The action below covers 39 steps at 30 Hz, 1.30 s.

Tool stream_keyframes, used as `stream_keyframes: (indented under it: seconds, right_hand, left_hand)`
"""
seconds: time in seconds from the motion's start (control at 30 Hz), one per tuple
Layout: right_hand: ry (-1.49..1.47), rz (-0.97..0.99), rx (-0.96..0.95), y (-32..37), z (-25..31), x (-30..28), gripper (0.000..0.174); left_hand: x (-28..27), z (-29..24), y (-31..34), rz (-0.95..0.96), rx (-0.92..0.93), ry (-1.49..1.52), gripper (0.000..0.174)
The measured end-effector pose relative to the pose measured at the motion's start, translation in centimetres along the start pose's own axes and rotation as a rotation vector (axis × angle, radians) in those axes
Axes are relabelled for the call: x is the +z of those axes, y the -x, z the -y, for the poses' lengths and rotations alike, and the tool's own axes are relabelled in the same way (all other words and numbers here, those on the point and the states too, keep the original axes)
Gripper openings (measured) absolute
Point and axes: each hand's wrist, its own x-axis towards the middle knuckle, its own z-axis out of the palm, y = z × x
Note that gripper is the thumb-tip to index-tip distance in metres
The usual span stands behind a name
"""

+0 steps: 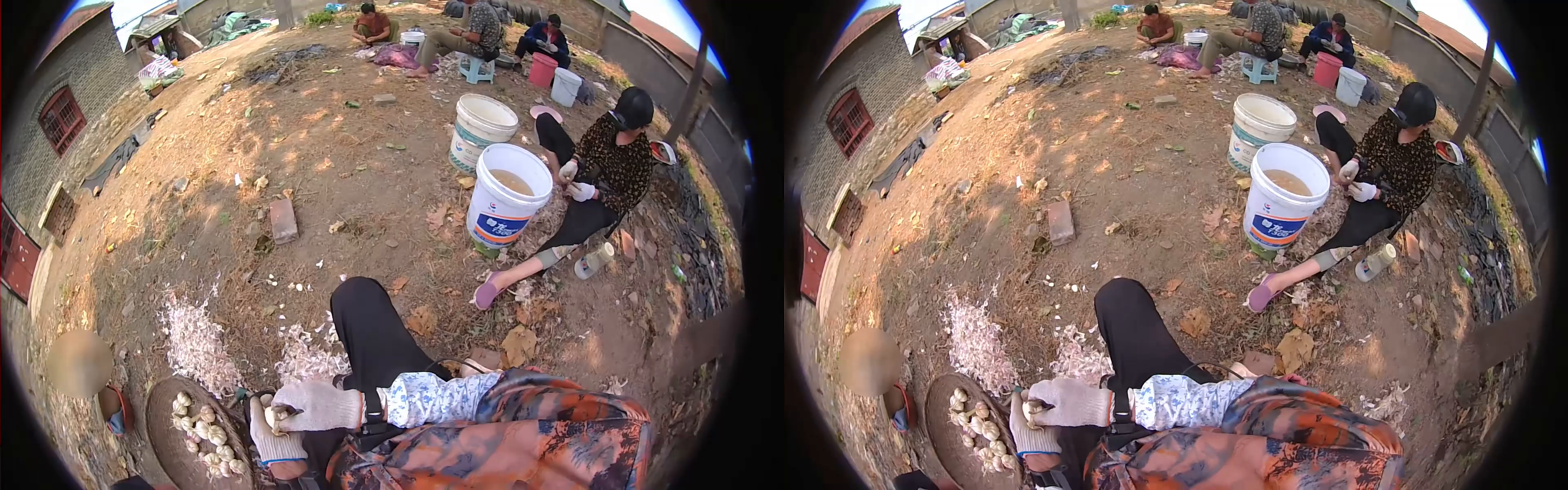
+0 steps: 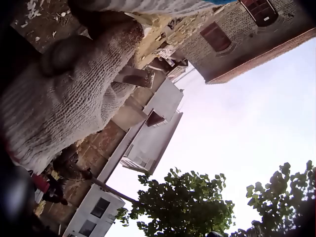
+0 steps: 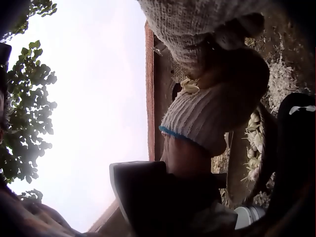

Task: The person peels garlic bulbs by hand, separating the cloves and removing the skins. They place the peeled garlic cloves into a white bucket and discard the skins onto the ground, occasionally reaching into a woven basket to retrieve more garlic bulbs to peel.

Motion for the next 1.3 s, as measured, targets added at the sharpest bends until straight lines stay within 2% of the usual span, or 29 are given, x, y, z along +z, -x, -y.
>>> stream_keyframes:
  seconds: [0.03,0.07,0.1,0.17,0.2,0.23,0.27,0.33,0.4,0.47,0.5,0.53,0.6,0.63,0.73,0.77,0.9,0.97,1.0,1.07,1.1,1.13,1.2,1.23,1.3]
  right_hand:
    - [-0.072,-0.029,-0.014,0.0,-0.3,0.1,0.036]
    - [-0.107,-0.015,0.002,-0.1,0.0,-0.1,0.027]
    - [0.022,-0.03,-0.086,-0.3,0.1,-0.2,0.026]
    - [-0.08,0.032,-0.051,-0.3,0.2,-0.2,0.032]
    - [-0.108,0.03,-0.072,-0.3,0.5,-0.2,0.034]
    - [-0.132,0.057,-0.034,-0.2,0.4,-0.1,0.034]
    - [-0.142,0.071,0.003,-0.2,0.3,0.0,0.034]
    - [-0.121,0.031,0.07,-0.3,1.3,-0.2,0.028]
    - [-0.147,0.069,0.122,-0.4,1.0,0.3,0.028]
    - [-0.437,0.026,0.125,-0.3,0.6,1.0,0.037]
    - [-0.234,0.085,0.156,-0.7,3.4,-0.8,0.041]
    - [-0.236,0.09,0.162,-0.8,2.8,-0.6,0.041]
    - [-0.166,0.091,-0.043,-0.8,1.6,-0.1,0.04]
    - [-0.166,0.094,-0.037,-0.8,1.6,-0.2,0.04]
    - [0.096,0.246,-0.131,-1.0,2.1,-0.7,0.032]
    - [0.109,0.157,-0.171,-0.6,1.8,-0.3,0.025]
    - [0.114,0.115,-0.143,-0.6,1.6,0.8,0.022]
    - [0.1,-0.006,-0.155,-0.5,1.0,1.3,0.018]
    - [0.105,-0.007,-0.157,-0.6,0.3,1.2,0.018]
    - [-0.082,0.013,0.248,-0.9,-0.9,0.6,0.02]
    - [-0.437,0.026,0.412,-1.0,0.2,0.3,0.026]
    - [-0.433,0.025,0.409,-1.0,-0.4,-0.1,0.026]
    - [-1.228,0.161,0.651,-0.9,-1.9,-1.0,0.02]
    - [-1.272,0.097,0.64,-0.9,-1.5,-1.0,0.02]
    - [-1.229,0.09,0.638,-1.2,-2.2,-1.2,0.019]
  left_hand:
    - [0.4,-0.2,0.5,0.067,0.0,-0.003,0.032]
    - [1.6,-0.6,1.6,0.013,0.006,-0.053,0.033]
    - [2.1,-0.9,2.7,0.069,0.057,-0.09,0.035]
    - [2.9,-1.7,3.7,0.011,0.091,-0.087,0.03]
    - [2.7,-1.5,3.8,0.004,0.213,-0.167,0.03]
    - [3.5,-1.7,4.6,-0.009,0.232,-0.141,0.032]
    - [2.4,-1.6,4.0,0.086,0.202,-0.055,0.034]
    - [3.0,-1.7,4.7,0.02,0.26,-0.102,0.036]
    - [3.0,-1.9,5.0,0.03,0.28,-0.08,0.036]
    - [2.1,-1.7,4.2,0.018,0.336,-0.178,0.035]
    - [2.7,-1.6,4.8,-0.013,0.372,-0.249,0.034]
    - [2.4,-1.6,4.5,-0.021,0.368,-0.247,0.034]
    - [1.8,-1.7,4.2,0.165,0.332,-0.397,0.032]
    - [2.0,-2.1,5.0,0.159,0.183,-0.341,0.03]
    - [2.2,-1.6,4.8,0.111,0.194,-0.4,0.028]
    - [2.4,-1.3,5.2,0.092,0.213,-0.407,0.027]
    - [2.1,-1.2,4.7,0.064,0.243,-0.379,0.027]
    - [2.4,-1.6,4.9,0.083,0.16,-0.373,0.025]
    - [2.5,-1.3,4.7,0.088,0.161,-0.371,0.025]
    - [2.5,-0.3,4.0,0.091,0.344,-0.468,0.023]
    - [2.0,-0.3,3.4,0.136,0.403,-0.557,0.023]
    - [1.5,-0.3,3.0,0.141,0.404,-0.554,0.023]
    - [0.9,-0.2,3.0,0.207,0.067,-0.194,0.031]
    - [0.8,-0.6,3.0,0.225,-0.016,-0.222,0.036]
    - [1.0,-0.5,3.4,0.22,0.025,-0.207,0.036]
